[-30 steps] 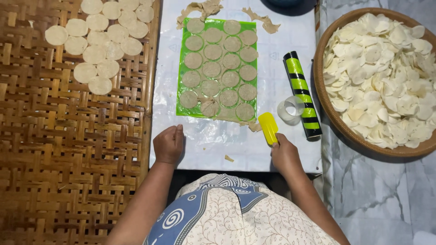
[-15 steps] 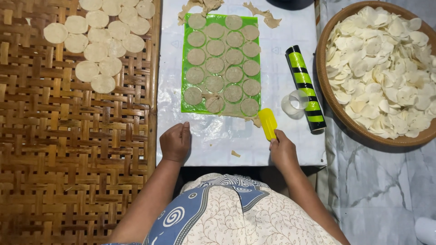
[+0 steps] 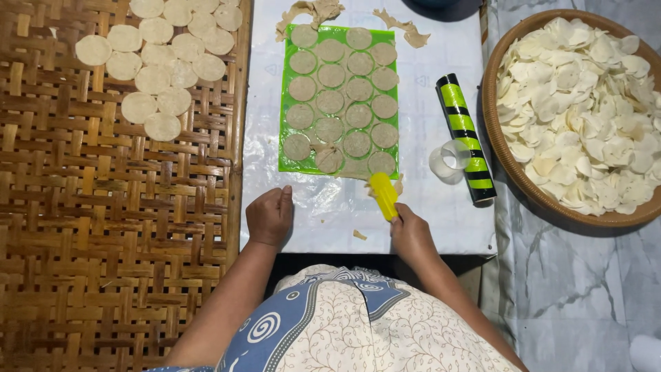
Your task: Placing thin dough discs onto a woven tray for drying or further processing.
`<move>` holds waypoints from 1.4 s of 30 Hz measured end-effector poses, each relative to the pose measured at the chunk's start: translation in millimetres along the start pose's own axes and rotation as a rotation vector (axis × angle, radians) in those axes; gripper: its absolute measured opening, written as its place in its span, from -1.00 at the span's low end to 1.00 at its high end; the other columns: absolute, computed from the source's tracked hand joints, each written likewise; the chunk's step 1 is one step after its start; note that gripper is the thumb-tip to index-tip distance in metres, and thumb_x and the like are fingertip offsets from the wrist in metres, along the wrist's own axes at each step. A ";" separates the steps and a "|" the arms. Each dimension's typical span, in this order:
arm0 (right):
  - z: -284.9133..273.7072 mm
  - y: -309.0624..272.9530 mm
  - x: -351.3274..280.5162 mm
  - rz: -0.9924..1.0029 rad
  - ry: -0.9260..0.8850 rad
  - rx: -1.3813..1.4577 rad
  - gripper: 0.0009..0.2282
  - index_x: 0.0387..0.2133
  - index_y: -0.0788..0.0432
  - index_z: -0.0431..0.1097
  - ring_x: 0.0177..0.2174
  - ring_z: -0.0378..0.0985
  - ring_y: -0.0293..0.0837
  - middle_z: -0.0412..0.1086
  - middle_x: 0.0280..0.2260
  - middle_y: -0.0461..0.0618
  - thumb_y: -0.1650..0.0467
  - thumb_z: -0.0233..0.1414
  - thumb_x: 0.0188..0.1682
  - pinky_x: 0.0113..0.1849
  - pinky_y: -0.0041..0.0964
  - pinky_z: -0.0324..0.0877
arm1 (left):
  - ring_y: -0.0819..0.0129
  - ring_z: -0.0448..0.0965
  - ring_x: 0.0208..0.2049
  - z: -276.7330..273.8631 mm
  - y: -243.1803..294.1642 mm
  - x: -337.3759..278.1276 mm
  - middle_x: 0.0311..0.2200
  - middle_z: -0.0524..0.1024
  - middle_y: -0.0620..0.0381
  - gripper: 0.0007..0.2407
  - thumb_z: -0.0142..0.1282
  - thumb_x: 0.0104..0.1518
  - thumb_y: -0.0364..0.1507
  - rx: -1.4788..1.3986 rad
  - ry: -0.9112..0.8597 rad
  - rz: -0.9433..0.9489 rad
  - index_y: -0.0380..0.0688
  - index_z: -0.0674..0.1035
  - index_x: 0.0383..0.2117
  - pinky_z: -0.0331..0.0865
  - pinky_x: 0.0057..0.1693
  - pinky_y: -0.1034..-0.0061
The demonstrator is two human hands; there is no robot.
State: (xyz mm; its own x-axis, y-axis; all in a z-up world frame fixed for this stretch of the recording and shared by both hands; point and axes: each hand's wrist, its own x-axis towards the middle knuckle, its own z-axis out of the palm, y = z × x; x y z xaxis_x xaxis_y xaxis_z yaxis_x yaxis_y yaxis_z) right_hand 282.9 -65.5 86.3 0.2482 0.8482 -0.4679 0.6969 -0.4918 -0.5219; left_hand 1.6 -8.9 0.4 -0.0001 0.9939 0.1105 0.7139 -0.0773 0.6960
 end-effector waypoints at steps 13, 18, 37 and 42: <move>14.4 -6.0 13.4 -0.084 0.006 0.008 -0.65 0.16 0.38 0.32 -0.01 0.52 0.40 0.45 -0.06 0.55 0.49 -0.11 0.12 0.02 0.21 0.45 | 0.17 0.37 -0.75 0.1 -1.2 2.6 -0.83 0.27 0.07 -0.50 -0.28 0.42 -0.19 -0.008 -0.003 0.017 0.01 0.34 -0.79 0.28 -0.51 0.40; 7.4 -15.6 25.7 -0.022 0.060 -0.017 -0.65 0.17 0.37 0.29 0.02 0.50 0.37 0.42 -0.02 0.56 0.49 -0.15 0.14 0.02 0.19 0.44 | 0.16 0.37 -0.75 -1.7 1.0 3.6 -0.84 0.26 0.07 -0.52 -0.25 0.41 -0.20 -0.015 -0.002 0.009 0.00 0.34 -0.79 0.27 -0.51 0.39; -13.7 -4.7 54.3 -0.176 -0.207 -0.100 -0.72 0.05 0.17 0.47 -0.25 0.63 0.20 0.57 -0.44 0.21 0.41 -0.07 0.12 -0.12 0.12 0.47 | 0.19 0.39 -0.74 -3.7 2.1 3.5 -0.83 0.27 0.09 -0.50 -0.27 0.41 -0.20 -0.003 -0.009 0.013 -0.01 0.35 -0.80 0.29 -0.50 0.43; -18.8 -28.0 30.4 -0.210 -0.309 -0.167 -0.72 0.01 0.23 0.48 -0.18 0.61 0.36 0.58 -0.34 0.37 0.42 -0.05 0.09 -0.11 0.19 0.47 | 0.11 0.45 -0.70 -5.7 4.6 2.5 -0.80 0.29 0.04 -0.51 -0.30 0.42 -0.18 -0.014 -0.021 0.002 -0.01 0.37 -0.77 0.33 -0.48 0.37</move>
State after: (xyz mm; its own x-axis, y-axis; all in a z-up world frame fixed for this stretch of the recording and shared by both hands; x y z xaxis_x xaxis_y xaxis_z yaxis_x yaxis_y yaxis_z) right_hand 283.6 -22.2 100.0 -0.1073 0.8153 -0.5690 0.8170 -0.2538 -0.5177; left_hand 1.0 -7.2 7.9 0.0165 0.9952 0.0968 0.7041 -0.0803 0.7055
